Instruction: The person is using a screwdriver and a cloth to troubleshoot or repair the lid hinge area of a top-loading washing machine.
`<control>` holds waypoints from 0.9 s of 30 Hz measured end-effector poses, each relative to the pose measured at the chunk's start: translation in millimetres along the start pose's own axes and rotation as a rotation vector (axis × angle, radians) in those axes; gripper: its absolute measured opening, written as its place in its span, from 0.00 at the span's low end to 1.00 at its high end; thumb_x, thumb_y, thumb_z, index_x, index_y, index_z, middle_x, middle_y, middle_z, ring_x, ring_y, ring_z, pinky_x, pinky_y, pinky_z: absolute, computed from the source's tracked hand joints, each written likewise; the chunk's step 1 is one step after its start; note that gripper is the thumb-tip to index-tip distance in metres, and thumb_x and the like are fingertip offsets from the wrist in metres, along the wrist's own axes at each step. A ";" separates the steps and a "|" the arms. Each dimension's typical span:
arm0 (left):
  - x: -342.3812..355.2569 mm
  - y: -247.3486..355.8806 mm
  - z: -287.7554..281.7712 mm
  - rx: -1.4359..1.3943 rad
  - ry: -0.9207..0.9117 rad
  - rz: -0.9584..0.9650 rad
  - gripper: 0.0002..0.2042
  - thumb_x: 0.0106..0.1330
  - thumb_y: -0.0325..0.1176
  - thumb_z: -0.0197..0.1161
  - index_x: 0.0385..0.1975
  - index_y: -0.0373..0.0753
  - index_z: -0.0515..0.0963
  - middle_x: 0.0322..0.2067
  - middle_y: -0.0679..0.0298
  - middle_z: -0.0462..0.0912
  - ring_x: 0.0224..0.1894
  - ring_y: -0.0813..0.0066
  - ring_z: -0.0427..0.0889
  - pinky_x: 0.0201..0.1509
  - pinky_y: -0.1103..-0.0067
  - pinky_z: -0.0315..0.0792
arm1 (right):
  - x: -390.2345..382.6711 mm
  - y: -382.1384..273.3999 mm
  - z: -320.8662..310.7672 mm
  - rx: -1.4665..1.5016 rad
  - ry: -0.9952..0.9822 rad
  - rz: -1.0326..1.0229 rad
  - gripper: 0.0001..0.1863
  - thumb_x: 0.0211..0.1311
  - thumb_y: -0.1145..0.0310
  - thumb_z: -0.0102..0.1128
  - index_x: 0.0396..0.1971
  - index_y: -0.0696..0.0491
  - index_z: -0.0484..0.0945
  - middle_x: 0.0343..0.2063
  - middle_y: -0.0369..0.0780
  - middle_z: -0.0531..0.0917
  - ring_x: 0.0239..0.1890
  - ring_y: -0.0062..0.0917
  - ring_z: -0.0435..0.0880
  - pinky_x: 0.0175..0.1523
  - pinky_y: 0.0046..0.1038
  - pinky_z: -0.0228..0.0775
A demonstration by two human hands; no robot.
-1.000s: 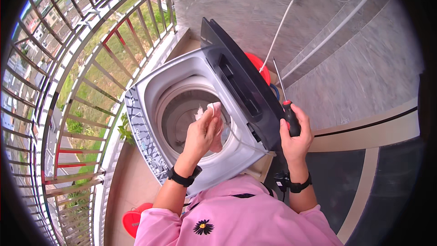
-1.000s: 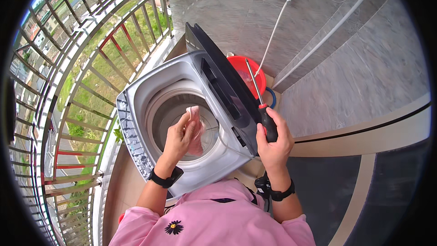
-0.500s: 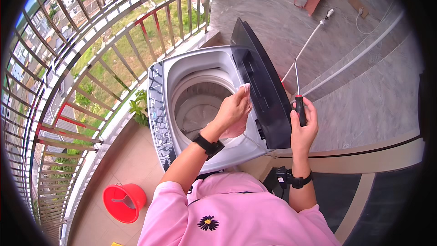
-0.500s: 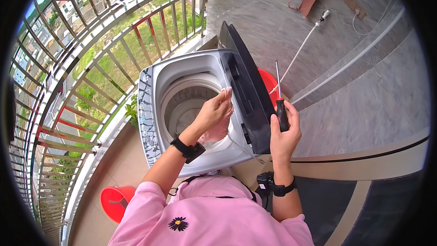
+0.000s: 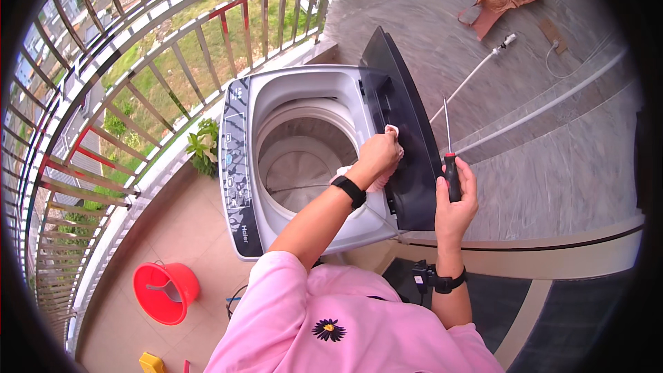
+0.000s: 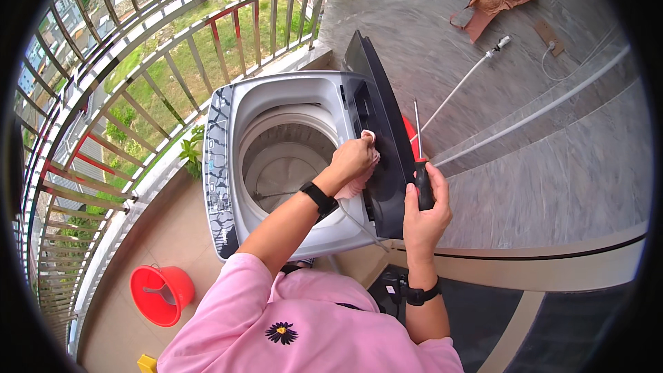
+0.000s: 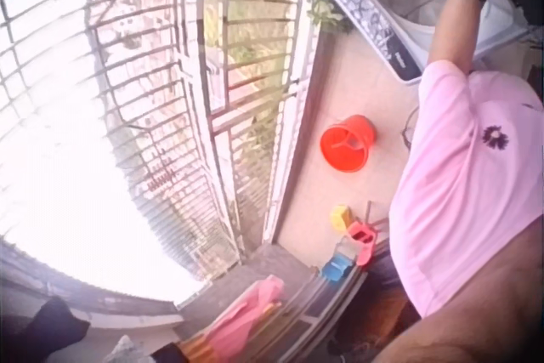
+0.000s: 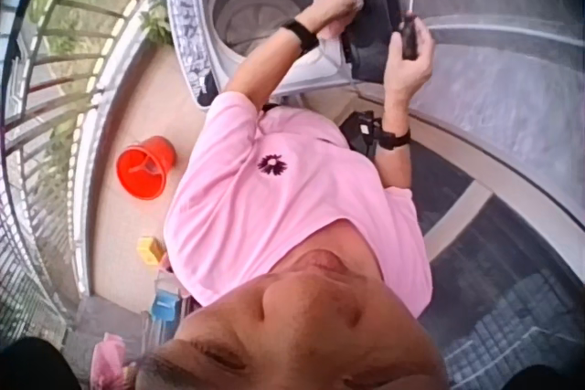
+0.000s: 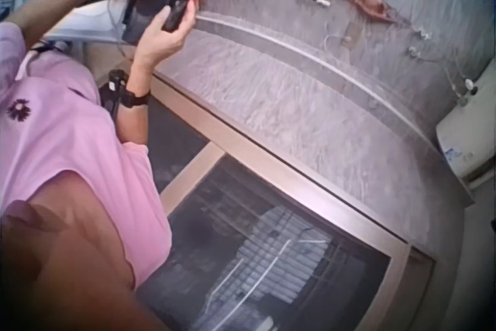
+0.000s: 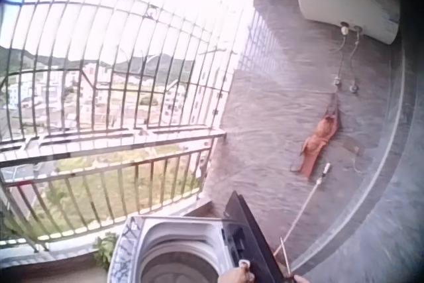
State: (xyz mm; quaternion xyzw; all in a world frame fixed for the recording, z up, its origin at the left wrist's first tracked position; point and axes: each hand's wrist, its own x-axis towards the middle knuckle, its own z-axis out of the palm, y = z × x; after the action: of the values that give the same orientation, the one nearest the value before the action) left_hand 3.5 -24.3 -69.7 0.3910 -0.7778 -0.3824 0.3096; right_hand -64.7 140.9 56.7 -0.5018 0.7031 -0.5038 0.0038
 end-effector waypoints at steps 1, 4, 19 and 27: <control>1.4 -1.6 -2.6 -0.003 0.012 -0.004 0.09 0.65 0.35 0.54 0.35 0.35 0.75 0.26 0.46 0.84 0.30 0.42 0.84 0.34 0.54 0.74 | 1.6 -0.7 -0.2 0.001 -0.008 -0.010 0.21 0.59 0.80 0.63 0.55 0.60 0.75 0.48 0.45 0.84 0.50 0.29 0.84 0.55 0.28 0.74; 5.7 -10.8 -9.3 -0.102 -0.058 0.004 0.10 0.65 0.36 0.56 0.36 0.35 0.74 0.28 0.46 0.84 0.31 0.44 0.84 0.33 0.56 0.75 | 0.5 -0.6 -2.7 0.020 -0.018 0.032 0.22 0.60 0.81 0.62 0.56 0.60 0.75 0.49 0.45 0.83 0.51 0.28 0.83 0.56 0.28 0.74; 80.4 0.9 -27.9 -0.077 0.106 -0.067 0.08 0.70 0.36 0.51 0.43 0.42 0.70 0.30 0.44 0.84 0.35 0.39 0.83 0.38 0.52 0.73 | -1.0 -3.3 0.3 -0.092 -0.006 0.006 0.22 0.59 0.82 0.62 0.55 0.61 0.75 0.47 0.45 0.84 0.48 0.30 0.85 0.55 0.30 0.75; 68.0 -33.8 -27.5 0.131 -0.009 -0.133 0.19 0.67 0.38 0.53 0.58 0.50 0.69 0.31 0.48 0.85 0.36 0.45 0.85 0.37 0.54 0.74 | -0.4 -9.4 3.9 -0.153 0.006 -0.026 0.21 0.58 0.81 0.63 0.54 0.60 0.77 0.46 0.45 0.84 0.45 0.31 0.86 0.52 0.30 0.76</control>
State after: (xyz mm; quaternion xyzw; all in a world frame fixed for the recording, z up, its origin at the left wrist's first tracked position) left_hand 3.3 -105.0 -71.4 0.4592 -0.7750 -0.3522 0.2538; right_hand -55.9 138.5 61.3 -0.5085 0.7329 -0.4500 -0.0431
